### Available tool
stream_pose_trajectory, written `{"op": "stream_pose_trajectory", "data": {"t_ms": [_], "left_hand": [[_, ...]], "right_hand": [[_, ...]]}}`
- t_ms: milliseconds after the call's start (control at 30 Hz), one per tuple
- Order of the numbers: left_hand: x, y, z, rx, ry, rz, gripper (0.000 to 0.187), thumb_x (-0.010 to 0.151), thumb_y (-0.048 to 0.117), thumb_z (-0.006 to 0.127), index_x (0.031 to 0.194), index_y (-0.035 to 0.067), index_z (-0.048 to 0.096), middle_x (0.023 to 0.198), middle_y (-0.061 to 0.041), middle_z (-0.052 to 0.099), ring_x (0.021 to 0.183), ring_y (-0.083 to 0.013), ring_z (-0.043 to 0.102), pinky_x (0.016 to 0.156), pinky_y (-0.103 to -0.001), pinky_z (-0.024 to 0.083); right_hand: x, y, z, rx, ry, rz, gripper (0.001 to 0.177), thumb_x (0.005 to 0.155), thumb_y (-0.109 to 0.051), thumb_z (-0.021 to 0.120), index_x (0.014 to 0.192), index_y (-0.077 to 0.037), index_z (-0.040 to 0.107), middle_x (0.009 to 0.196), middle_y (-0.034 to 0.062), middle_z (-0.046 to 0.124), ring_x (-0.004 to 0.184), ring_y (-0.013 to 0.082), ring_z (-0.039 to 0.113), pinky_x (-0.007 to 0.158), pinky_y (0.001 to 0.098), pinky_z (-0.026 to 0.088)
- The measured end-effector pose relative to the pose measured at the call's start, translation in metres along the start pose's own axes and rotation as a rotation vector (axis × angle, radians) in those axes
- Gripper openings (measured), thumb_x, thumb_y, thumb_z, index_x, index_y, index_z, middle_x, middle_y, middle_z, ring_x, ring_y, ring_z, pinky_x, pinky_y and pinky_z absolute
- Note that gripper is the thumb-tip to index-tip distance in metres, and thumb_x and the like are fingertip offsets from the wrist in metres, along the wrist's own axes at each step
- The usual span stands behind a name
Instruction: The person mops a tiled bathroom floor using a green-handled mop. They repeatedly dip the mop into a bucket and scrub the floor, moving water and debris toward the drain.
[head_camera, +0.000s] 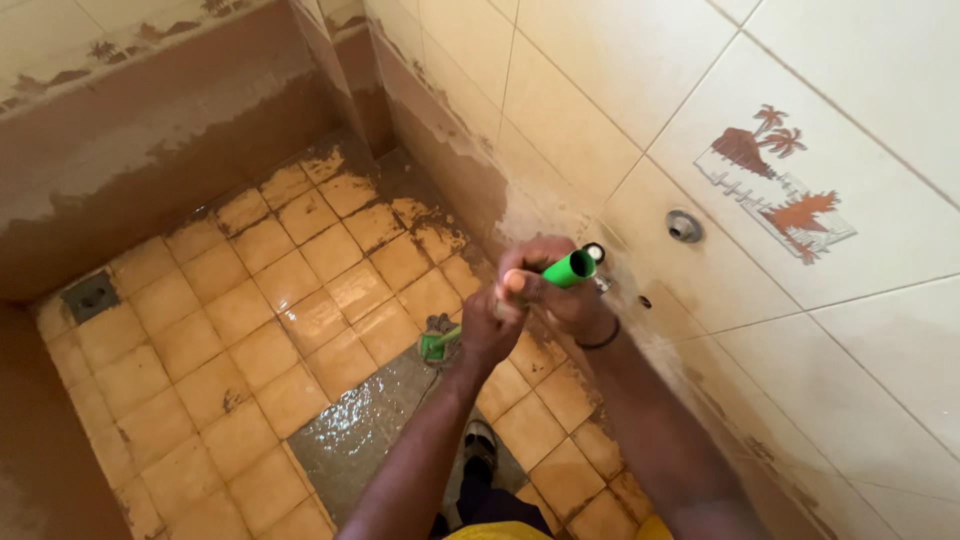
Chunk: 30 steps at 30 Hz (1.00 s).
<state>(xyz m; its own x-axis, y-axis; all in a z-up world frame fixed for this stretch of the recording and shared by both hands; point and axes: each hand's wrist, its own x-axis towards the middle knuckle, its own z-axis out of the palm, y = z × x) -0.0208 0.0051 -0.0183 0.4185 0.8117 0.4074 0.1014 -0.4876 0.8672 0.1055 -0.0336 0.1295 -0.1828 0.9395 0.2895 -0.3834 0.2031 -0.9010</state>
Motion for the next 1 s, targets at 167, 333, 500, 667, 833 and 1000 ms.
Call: {"op": "stream_pose_trajectory", "data": {"t_ms": [167,333,500,667,833,1000], "left_hand": [[0.0,0.035,-0.001,-0.107,-0.079,-0.039,0.012,0.075,0.014,0.078,0.075,0.006,0.069,0.065,-0.012,0.068,0.058,-0.0269,0.069,0.055,-0.038,0.051],[0.026,0.095,0.014,-0.284,-0.107,0.047,0.019,0.083,0.017,0.079,0.072,0.006,0.068,0.063,-0.009,0.067,0.055,-0.0184,0.066,0.052,-0.034,0.05],[0.032,0.132,-0.005,-0.424,-0.076,0.18,0.022,0.089,0.013,0.073,0.073,0.004,0.059,0.063,-0.01,0.059,0.05,-0.0149,0.061,0.056,-0.033,0.048],[0.03,0.129,-0.043,-0.637,-0.006,0.062,0.023,0.091,0.023,0.068,0.086,0.005,0.054,0.075,-0.007,0.055,0.07,-0.0142,0.055,0.065,-0.031,0.046],[0.025,0.033,-0.059,-0.864,0.126,-0.134,0.03,0.108,0.035,0.049,0.123,0.009,0.047,0.109,-0.002,0.053,0.102,-0.0095,0.056,0.088,-0.029,0.05],[-0.006,-0.089,-0.107,0.252,0.309,-0.302,0.036,0.117,0.039,0.037,0.142,0.014,0.041,0.123,0.003,0.05,0.114,-0.0071,0.055,0.098,-0.028,0.052]], "right_hand": [[-0.031,-0.016,0.03,-0.365,0.38,-0.095,0.026,0.101,-0.02,0.063,0.084,0.0,0.062,0.068,0.0043,0.061,0.057,0.0092,0.053,0.049,0.0252,0.04],[-0.027,-0.095,0.064,-0.487,0.515,-0.155,0.038,0.105,-0.02,0.058,0.072,-0.003,0.057,0.064,0.0025,0.056,0.05,0.0048,0.043,0.046,0.0225,0.033],[0.005,-0.131,0.113,-0.455,0.57,-0.229,0.028,0.105,-0.012,0.064,0.08,-0.004,0.053,0.065,-0.0004,0.05,0.051,0.0045,0.042,0.048,0.0232,0.034],[0.046,-0.121,0.159,-0.708,0.548,-0.209,0.027,0.103,-0.014,0.066,0.079,-0.005,0.057,0.061,-0.0017,0.053,0.051,0.0048,0.049,0.047,0.0236,0.037],[0.097,-0.061,0.199,-0.774,0.353,-0.272,0.031,0.105,-0.022,0.069,0.08,-0.007,0.059,0.065,-0.0048,0.055,0.058,0.0047,0.051,0.052,0.0255,0.038],[0.162,0.03,0.244,-0.715,0.121,-0.238,0.031,0.1,-0.036,0.07,0.089,-0.008,0.069,0.071,-0.0054,0.062,0.06,0.0048,0.057,0.052,0.0257,0.043]]}}
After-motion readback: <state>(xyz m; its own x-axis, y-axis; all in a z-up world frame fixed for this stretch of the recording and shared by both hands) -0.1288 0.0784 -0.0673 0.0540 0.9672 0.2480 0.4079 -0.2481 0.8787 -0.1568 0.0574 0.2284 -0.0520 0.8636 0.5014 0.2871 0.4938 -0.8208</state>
